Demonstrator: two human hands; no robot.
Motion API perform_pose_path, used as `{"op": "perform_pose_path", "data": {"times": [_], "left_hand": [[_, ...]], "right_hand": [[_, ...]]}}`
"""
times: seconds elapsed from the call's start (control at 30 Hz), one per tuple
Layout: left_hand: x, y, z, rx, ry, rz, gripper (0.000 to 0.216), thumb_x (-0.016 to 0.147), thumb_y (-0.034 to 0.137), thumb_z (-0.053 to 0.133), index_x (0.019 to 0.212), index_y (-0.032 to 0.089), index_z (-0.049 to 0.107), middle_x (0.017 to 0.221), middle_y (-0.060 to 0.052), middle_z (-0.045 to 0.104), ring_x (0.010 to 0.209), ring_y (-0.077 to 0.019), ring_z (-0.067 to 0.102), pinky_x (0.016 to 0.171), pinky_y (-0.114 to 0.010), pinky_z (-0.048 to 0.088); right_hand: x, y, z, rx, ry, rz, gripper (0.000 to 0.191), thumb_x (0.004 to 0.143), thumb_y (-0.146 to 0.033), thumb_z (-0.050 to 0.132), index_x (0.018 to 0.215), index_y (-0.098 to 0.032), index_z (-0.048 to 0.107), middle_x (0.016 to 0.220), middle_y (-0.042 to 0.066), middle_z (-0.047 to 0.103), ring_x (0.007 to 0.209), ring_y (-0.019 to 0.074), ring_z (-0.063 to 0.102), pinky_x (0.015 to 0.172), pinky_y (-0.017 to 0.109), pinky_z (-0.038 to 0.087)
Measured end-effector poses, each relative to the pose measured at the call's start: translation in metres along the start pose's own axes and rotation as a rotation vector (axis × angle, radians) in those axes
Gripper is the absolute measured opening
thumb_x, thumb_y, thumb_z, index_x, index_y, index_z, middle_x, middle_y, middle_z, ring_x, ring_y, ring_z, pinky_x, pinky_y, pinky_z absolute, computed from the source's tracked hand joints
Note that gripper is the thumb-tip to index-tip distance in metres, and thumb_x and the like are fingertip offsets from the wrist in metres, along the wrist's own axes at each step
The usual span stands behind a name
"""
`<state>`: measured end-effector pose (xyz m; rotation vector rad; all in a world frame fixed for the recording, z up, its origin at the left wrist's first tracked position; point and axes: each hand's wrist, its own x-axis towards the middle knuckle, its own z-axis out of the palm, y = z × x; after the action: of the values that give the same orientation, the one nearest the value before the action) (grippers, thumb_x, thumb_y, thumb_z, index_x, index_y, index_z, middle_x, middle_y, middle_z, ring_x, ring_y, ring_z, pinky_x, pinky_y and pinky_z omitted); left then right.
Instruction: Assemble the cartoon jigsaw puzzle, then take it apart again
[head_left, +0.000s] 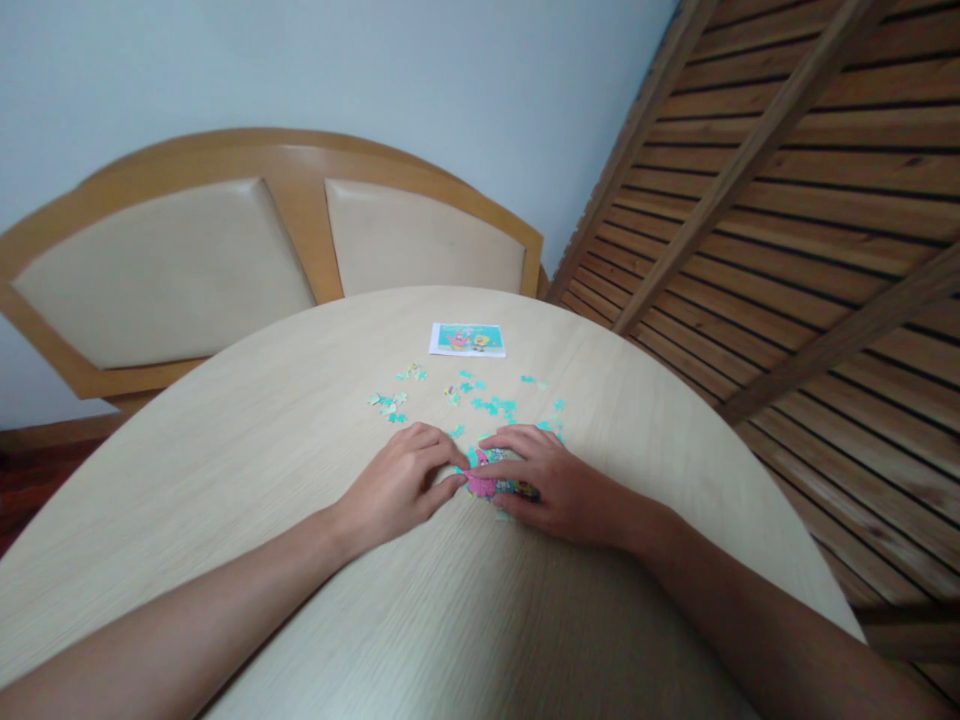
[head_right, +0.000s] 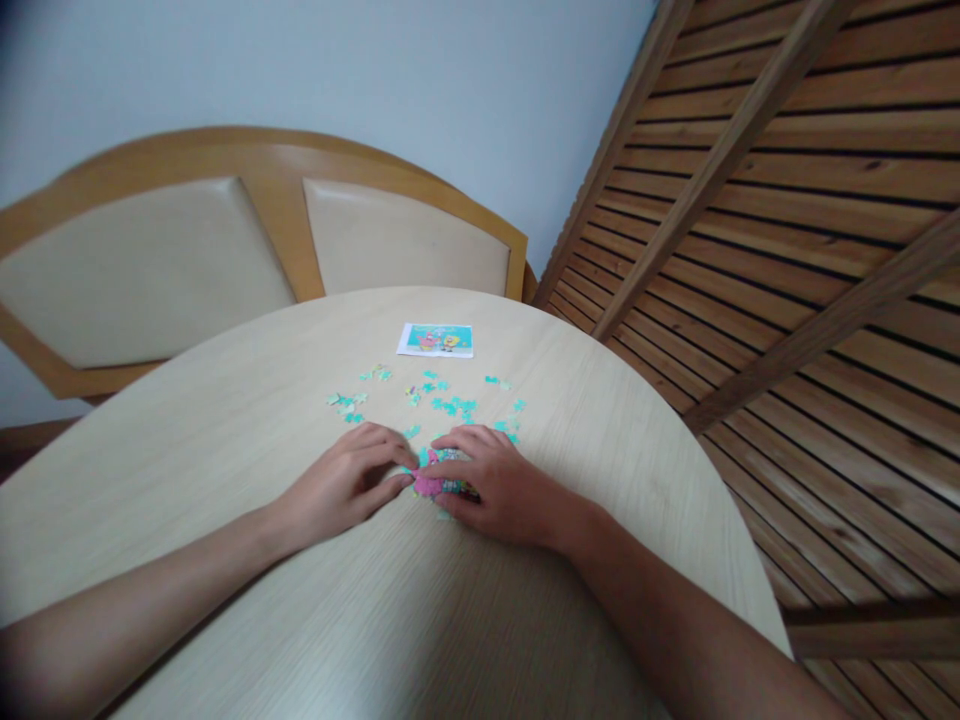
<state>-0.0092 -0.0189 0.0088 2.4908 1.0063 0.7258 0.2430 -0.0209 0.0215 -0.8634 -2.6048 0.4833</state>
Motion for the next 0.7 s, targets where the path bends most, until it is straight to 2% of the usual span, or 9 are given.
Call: {"op": "perform_pose_path", "data": {"times": [0.37,0.57,0.7], "left_hand": [[0.000,0.001,0.001,0.006,0.012,-0.008,0.012,0.094,0.024,0.058,0.101,0.022,0.068,0.098,-0.005,0.070,0.099,-0.0229,0.062,0.093,-0.041,0.047],[0.004,-0.007,-0.013,0.147,0.181,-0.208,0.019,0.087,0.015,0.051,0.101,0.020,0.063,0.098,-0.007,0.071,0.093,-0.0242,0.063,0.087,-0.043,0.050],[0.005,-0.014,-0.030,0.247,0.171,-0.350,0.020,0.086,0.020,0.054,0.103,0.019,0.064,0.100,-0.009,0.071,0.090,-0.0262,0.065,0.079,-0.041,0.051]], "right_hand": [[0.000,-0.004,0.000,-0.025,-0.046,0.018,0.039,0.097,-0.043,0.057,0.133,-0.028,0.063,0.139,0.012,0.057,0.131,0.0284,0.047,0.110,0.052,0.034],[0.000,-0.003,0.000,-0.012,-0.042,0.023,0.041,0.096,-0.045,0.058,0.133,-0.027,0.062,0.140,0.012,0.057,0.132,0.0292,0.046,0.111,0.052,0.034],[0.001,-0.002,-0.001,-0.002,-0.055,0.051,0.049,0.095,-0.047,0.058,0.137,-0.023,0.059,0.141,0.013,0.057,0.133,0.0302,0.045,0.111,0.052,0.034]]}}
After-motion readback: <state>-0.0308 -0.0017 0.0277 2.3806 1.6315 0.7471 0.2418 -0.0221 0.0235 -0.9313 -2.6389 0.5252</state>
